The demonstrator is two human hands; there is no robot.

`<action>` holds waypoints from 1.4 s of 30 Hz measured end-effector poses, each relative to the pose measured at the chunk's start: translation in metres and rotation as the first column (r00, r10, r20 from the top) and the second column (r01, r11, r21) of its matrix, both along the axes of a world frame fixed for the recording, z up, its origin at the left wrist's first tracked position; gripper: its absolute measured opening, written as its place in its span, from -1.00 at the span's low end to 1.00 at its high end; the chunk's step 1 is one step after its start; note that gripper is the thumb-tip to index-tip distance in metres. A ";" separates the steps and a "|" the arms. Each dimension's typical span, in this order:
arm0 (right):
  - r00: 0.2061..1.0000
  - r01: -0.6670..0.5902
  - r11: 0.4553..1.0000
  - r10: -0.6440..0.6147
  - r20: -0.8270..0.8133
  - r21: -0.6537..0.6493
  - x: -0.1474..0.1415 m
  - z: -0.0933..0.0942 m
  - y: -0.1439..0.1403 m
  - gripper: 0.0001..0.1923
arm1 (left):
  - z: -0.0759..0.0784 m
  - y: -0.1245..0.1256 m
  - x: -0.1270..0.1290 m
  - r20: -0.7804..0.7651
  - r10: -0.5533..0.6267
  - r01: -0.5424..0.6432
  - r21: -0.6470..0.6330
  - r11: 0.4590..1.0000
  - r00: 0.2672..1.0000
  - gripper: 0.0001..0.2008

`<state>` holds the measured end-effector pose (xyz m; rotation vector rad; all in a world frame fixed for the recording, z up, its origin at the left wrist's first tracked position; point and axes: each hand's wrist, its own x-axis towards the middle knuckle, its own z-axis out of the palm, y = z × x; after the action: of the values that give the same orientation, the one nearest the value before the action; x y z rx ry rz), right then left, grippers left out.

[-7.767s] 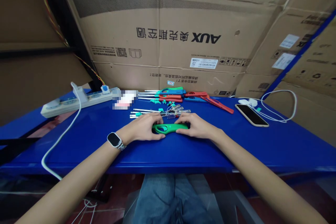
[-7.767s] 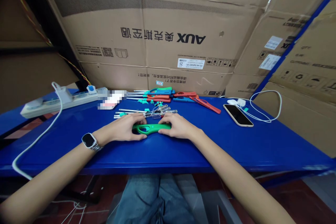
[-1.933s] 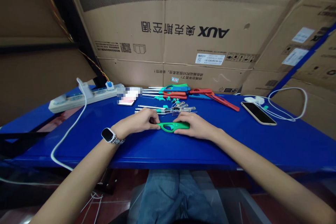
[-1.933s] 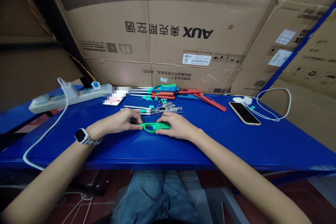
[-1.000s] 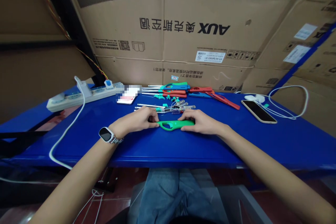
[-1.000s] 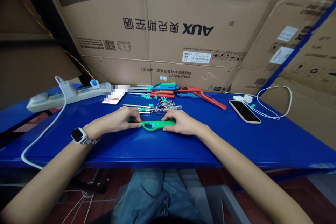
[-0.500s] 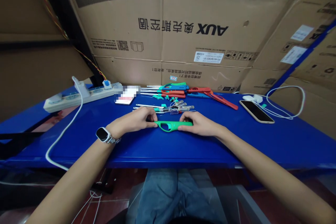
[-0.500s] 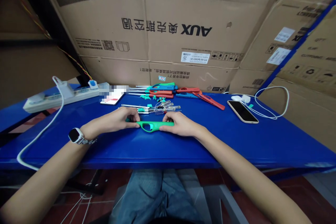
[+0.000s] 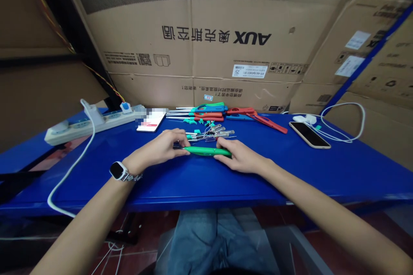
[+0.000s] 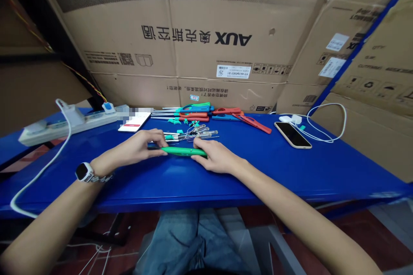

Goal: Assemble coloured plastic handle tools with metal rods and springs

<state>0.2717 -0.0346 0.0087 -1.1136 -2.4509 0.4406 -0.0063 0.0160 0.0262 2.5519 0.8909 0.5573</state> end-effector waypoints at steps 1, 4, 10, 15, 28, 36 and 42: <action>1.000 0.004 1.000 -0.004 0.017 0.003 -0.001 0.000 -0.001 -0.88 | 0.001 0.000 0.000 -0.002 -0.004 0.004 0.020 1.000 1.000 -0.78; 0.993 0.022 0.999 -0.027 0.118 0.043 -0.003 -0.002 -0.002 -0.80 | 0.001 0.000 -0.002 -0.021 -0.017 0.018 0.065 0.998 1.000 -0.79; 0.955 0.112 0.979 -0.154 0.253 0.172 -0.007 -0.005 -0.003 -0.65 | -0.001 0.006 -0.003 -0.003 -0.043 0.042 0.187 0.981 0.999 -0.81; 0.961 0.221 0.963 -0.242 0.131 0.154 -0.010 -0.005 -0.003 -0.66 | 0.008 -0.005 0.003 0.241 0.162 -0.260 0.461 0.849 0.957 -0.79; 0.946 0.255 0.963 -0.266 -0.184 -0.081 -0.046 -0.009 -0.002 -0.68 | 0.002 0.008 0.060 0.615 0.286 -0.016 -0.405 0.914 0.735 -0.52; 0.969 0.209 0.978 -0.209 -0.133 -0.011 -0.065 0.007 0.037 -0.67 | 0.014 0.012 0.029 0.631 0.263 -0.059 -0.325 0.944 0.730 -0.63; 0.975 0.168 0.962 -0.195 0.111 0.213 -0.079 0.005 0.069 -0.72 | 0.011 0.013 0.015 0.437 0.196 -0.171 -0.097 0.980 0.878 -0.68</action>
<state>0.1924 0.0343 0.0136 -1.2998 -2.4083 0.0606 0.0085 0.0288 0.0377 2.1613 0.9613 1.1048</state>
